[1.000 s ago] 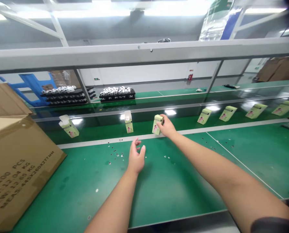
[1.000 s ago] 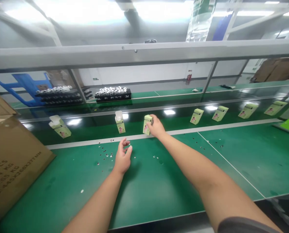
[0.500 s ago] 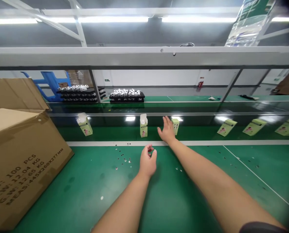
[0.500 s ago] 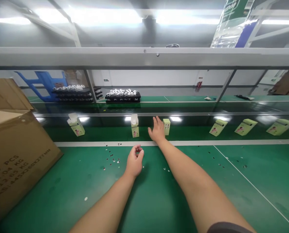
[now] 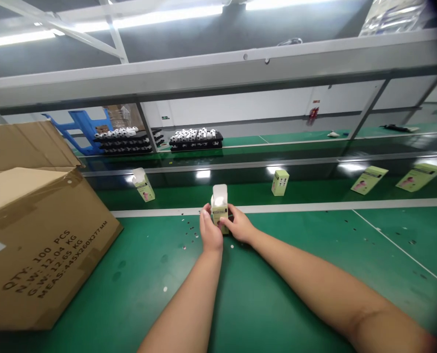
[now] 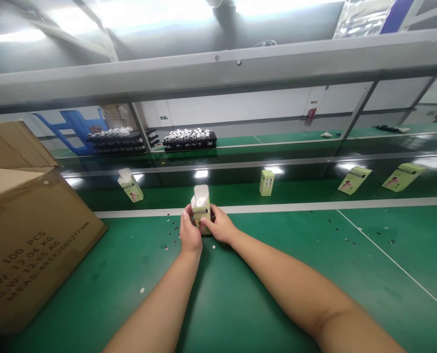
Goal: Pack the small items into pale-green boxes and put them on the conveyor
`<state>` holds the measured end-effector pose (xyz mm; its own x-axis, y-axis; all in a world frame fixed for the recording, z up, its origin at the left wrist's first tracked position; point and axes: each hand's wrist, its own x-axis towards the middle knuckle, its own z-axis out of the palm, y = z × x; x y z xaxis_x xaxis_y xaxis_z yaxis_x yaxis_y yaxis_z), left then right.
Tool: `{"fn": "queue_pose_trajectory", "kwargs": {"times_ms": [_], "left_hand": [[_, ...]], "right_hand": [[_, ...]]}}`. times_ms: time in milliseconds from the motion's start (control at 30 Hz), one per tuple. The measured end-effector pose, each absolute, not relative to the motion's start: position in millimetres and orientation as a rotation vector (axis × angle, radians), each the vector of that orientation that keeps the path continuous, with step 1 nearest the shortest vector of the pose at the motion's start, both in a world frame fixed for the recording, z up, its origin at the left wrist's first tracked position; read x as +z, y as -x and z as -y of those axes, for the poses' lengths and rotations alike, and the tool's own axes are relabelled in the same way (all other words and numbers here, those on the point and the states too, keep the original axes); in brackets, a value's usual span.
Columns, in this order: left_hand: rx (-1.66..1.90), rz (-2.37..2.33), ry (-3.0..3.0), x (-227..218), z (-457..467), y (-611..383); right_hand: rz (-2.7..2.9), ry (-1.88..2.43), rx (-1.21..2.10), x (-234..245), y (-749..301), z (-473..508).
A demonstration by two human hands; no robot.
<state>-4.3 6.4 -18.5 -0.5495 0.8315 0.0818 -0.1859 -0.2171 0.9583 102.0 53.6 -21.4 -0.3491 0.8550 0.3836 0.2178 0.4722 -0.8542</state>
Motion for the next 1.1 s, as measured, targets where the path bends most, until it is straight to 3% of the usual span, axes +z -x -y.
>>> {"fn": "queue_pose_trajectory", "kwargs": {"times_ms": [233, 367, 633, 800, 1100], "left_hand": [[1.620, -1.083, -0.926, -11, 5, -12], [1.616, -0.932, -1.051, -4, 2, -7], [1.822, -1.005, -1.335, 1, -3, 8], [1.830, -0.991, -1.558, -4, 3, 12], [1.769, -1.210, -1.657, 3, 9, 4]], "right_hand": [[1.135, 0.858, 1.458, -22, -99, -20], [1.056, 0.831, 1.549, -7, -96, -24], [1.185, 0.617, 1.242, 5, -107, -33], [1.659, 0.537, 0.939, 2, -135, -38], [1.853, 0.757, 0.624, 15, -140, -30]]}}
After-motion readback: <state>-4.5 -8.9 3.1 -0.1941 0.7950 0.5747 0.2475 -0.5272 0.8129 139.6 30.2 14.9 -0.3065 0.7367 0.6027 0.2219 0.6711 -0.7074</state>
